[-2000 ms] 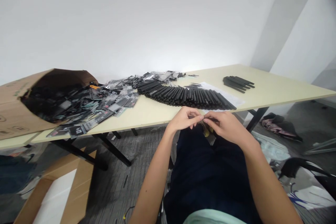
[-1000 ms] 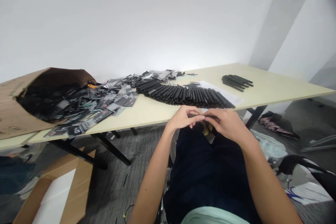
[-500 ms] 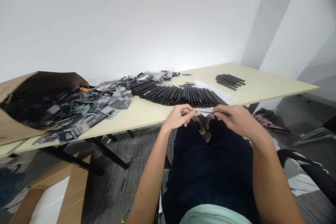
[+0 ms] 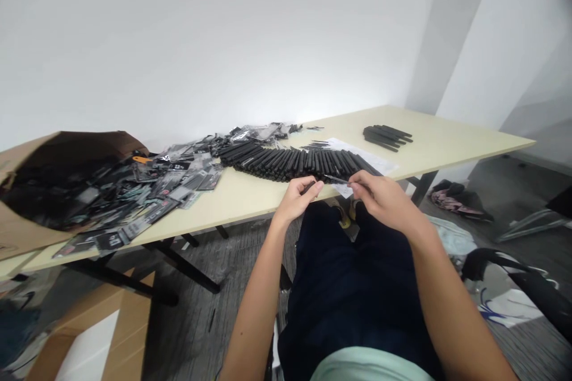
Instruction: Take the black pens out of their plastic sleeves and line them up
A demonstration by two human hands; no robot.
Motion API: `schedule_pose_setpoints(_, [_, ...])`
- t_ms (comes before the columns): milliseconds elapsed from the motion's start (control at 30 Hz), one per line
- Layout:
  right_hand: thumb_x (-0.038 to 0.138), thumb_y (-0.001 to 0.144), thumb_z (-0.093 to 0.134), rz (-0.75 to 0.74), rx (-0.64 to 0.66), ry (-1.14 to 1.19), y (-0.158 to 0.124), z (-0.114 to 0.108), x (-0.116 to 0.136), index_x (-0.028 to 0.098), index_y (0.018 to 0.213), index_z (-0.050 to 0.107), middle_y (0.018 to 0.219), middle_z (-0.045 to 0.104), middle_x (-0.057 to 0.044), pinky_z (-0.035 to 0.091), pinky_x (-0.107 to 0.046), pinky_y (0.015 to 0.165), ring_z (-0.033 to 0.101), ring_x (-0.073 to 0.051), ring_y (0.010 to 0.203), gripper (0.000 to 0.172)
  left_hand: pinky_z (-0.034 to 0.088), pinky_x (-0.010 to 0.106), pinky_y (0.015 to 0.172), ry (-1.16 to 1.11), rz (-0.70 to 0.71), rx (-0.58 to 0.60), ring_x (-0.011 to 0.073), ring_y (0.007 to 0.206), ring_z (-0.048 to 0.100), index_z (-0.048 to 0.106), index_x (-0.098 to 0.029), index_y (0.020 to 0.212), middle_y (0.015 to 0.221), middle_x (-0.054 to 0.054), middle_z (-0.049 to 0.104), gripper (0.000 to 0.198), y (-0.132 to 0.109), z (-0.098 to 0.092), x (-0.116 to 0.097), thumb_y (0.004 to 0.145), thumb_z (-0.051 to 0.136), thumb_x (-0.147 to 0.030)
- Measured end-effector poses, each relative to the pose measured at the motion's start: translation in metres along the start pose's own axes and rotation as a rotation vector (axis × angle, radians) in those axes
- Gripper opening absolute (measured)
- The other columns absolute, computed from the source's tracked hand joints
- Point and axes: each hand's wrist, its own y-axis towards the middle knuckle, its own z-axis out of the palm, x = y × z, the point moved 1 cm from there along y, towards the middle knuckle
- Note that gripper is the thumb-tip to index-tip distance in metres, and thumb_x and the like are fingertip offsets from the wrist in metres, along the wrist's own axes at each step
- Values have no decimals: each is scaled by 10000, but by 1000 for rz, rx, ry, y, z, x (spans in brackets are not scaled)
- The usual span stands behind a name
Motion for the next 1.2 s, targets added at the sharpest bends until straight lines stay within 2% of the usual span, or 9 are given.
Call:
schedule_pose_setpoints(167, [318, 1057, 436, -21, 15, -4, 1, 5, 2, 225, 1021, 607, 789, 715, -21, 397, -308, 666, 665, -209, 708, 197, 206, 232, 505, -45, 12, 16, 55, 498, 263, 548, -143, 688, 570, -59, 380, 492, 2, 0, 3, 946, 630, -553])
schedule_pose_setpoints(333, [310, 1049, 461, -46, 9, 12, 3, 11, 7, 223, 1012, 620, 758, 698, -14, 387, -300, 645, 647, -197, 660, 185, 259, 230, 536, -21, 40, 21, 80, 526, 319, 640, -145, 941, 589, -70, 396, 391, 0, 0, -1, 949, 649, -537])
schedule_pose_setpoints(433, [315, 1049, 469, -68, 30, 29, 3, 13, 9, 223, 987, 630, 744, 690, -13, 384, -297, 636, 641, -193, 649, 195, 264, 236, 550, 71, 38, 7, 82, 548, 331, 637, -148, 880, 612, -56, 426, 412, -1, 0, -4, 934, 667, -556])
schedule_pose_setpoints(533, [360, 1062, 460, -74, 29, 51, 3, 10, 7, 227, 931, 655, 732, 690, -15, 394, -298, 648, 640, -191, 653, 270, 242, 243, 544, 93, 35, -7, 81, 537, 299, 620, -146, 787, 574, -62, 378, 459, -1, 0, -2, 940, 646, -578])
schedule_pose_setpoints(633, [397, 1054, 490, -61, -27, 55, 0, 2, -2, 230, 894, 686, 729, 703, -16, 410, -300, 657, 638, -190, 653, 302, 219, 243, 532, 50, 45, -53, 78, 525, 281, 607, -147, 767, 562, -69, 342, 474, 1, 0, 2, 954, 626, -582])
schedule_pose_setpoints(833, [369, 1014, 562, -71, -121, -13, -3, -10, -25, 231, 931, 733, 826, 773, -29, 454, -310, 687, 696, -204, 710, 236, 207, 242, 516, 56, 37, -81, 72, 513, 275, 630, -139, 770, 557, -66, 333, 482, 1, 1, 4, 968, 613, -578])
schedule_pose_setpoints(933, [387, 978, 603, 3, -274, -101, 0, -18, -40, 231, 914, 756, 821, 781, -34, 468, -324, 687, 698, -214, 690, 228, 197, 247, 503, -8, 66, -164, 72, 490, 247, 615, -146, 753, 534, -70, 311, 510, 0, 0, 5, 991, 563, -594])
schedule_pose_setpoints(1067, [431, 940, 634, 162, -432, -204, 20, -25, -62, 239, 918, 796, 765, 777, -45, 462, -337, 655, 693, -237, 673, 252, 200, 248, 499, -22, 38, -139, 76, 486, 248, 617, -149, 776, 534, -72, 313, 515, -1, 0, 7, 991, 547, -612])
schedule_pose_setpoints(1200, [479, 958, 587, 218, -373, -301, 73, -20, -84, 246, 971, 810, 906, 809, -77, 471, -356, 714, 717, -299, 867, 322, 244, 247, 529, 76, 5, -61, 86, 525, 315, 615, -146, 752, 565, -53, 360, 529, -2, 0, 5, 1001, 529, -605])
